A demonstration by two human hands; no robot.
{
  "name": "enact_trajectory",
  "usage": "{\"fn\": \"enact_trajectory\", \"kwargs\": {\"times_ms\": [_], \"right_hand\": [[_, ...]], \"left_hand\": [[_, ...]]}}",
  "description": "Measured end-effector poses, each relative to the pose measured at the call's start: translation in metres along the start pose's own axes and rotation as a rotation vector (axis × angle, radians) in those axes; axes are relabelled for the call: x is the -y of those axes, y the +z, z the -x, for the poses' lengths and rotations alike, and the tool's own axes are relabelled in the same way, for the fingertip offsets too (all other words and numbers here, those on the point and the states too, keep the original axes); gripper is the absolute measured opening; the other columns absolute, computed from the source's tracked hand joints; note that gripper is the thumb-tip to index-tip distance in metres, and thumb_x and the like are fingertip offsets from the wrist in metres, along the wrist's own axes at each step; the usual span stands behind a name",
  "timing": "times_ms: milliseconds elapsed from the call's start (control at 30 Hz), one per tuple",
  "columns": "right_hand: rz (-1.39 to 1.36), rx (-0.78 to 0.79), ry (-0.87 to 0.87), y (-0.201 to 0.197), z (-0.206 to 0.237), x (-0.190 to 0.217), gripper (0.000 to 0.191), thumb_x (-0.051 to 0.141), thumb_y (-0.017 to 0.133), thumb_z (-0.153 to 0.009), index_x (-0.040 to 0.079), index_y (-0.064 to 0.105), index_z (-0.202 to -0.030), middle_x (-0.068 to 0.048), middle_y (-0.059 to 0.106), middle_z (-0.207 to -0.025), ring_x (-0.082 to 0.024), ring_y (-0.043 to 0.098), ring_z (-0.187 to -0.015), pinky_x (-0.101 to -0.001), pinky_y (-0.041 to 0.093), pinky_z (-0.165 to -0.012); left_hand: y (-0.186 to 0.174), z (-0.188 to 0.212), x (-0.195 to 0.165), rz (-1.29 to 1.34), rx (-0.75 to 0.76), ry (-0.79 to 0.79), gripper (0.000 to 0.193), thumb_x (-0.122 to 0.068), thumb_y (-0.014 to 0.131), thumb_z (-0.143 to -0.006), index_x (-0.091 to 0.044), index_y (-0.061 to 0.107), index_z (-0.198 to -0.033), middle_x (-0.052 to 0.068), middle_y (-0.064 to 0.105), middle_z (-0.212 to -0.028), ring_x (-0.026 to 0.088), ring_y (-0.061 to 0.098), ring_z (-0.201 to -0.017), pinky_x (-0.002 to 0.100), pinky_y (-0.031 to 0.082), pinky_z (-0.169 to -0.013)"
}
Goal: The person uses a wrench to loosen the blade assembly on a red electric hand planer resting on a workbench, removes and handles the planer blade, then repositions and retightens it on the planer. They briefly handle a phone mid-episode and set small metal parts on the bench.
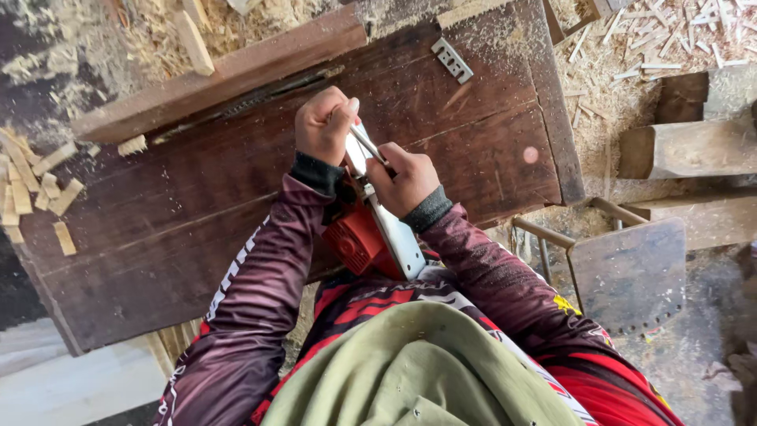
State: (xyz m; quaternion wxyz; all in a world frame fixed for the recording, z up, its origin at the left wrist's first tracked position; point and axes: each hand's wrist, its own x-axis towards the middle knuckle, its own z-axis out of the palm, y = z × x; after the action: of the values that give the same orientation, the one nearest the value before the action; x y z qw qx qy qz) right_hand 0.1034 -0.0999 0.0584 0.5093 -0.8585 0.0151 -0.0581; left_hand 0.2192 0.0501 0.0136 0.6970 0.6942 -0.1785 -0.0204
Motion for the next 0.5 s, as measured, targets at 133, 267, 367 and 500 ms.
{"fn": "enact_trajectory", "kwargs": {"times_ms": [133,267,367,500], "right_hand": [[0.015,0.008,-0.116,0.001,-0.001,-0.007,0.015,0.015,0.07,-0.095,0.002,0.065,-0.098,-0.016,0.063,-0.068,-0.03,0.066,-0.059,-0.0383,0.05,-0.055],[-0.023,0.051,-0.312,0.002,-0.011,-0.02,0.012,0.012,0.071,-0.094,0.003,0.064,-0.097,-0.013,0.062,-0.071,-0.03,0.066,-0.061,-0.0385,0.05,-0.057],[-0.027,0.124,-0.391,-0.005,-0.02,-0.026,0.012,0.011,0.072,-0.094,0.003,0.065,-0.1,-0.012,0.064,-0.077,-0.029,0.067,-0.068,-0.0387,0.052,-0.062],[0.139,0.324,-0.562,-0.031,-0.031,-0.022,0.022,0.01,0.076,-0.085,0.006,0.071,-0.106,-0.008,0.069,-0.095,-0.029,0.066,-0.093,-0.0432,0.05,-0.084]], "left_hand": [[-0.002,0.008,-0.009,0.05,0.026,0.066,0.028,-0.004,0.063,-0.098,0.0,0.055,-0.07,0.003,0.058,-0.078,0.012,0.054,-0.07,0.029,0.043,-0.065],[0.003,0.01,-0.026,0.377,0.078,0.104,0.029,-0.002,0.059,-0.095,-0.002,0.049,-0.068,0.006,0.06,-0.082,0.012,0.056,-0.072,0.03,0.045,-0.066],[0.003,0.015,-0.052,0.24,0.028,0.123,0.028,-0.008,0.063,-0.092,-0.005,0.047,-0.069,0.005,0.062,-0.08,0.015,0.057,-0.072,0.032,0.046,-0.069],[-0.007,0.041,-0.098,-0.503,0.233,0.596,0.03,-0.019,0.074,-0.088,-0.01,0.056,-0.067,0.005,0.06,-0.078,0.026,0.058,-0.081,0.049,0.04,-0.092]]}}
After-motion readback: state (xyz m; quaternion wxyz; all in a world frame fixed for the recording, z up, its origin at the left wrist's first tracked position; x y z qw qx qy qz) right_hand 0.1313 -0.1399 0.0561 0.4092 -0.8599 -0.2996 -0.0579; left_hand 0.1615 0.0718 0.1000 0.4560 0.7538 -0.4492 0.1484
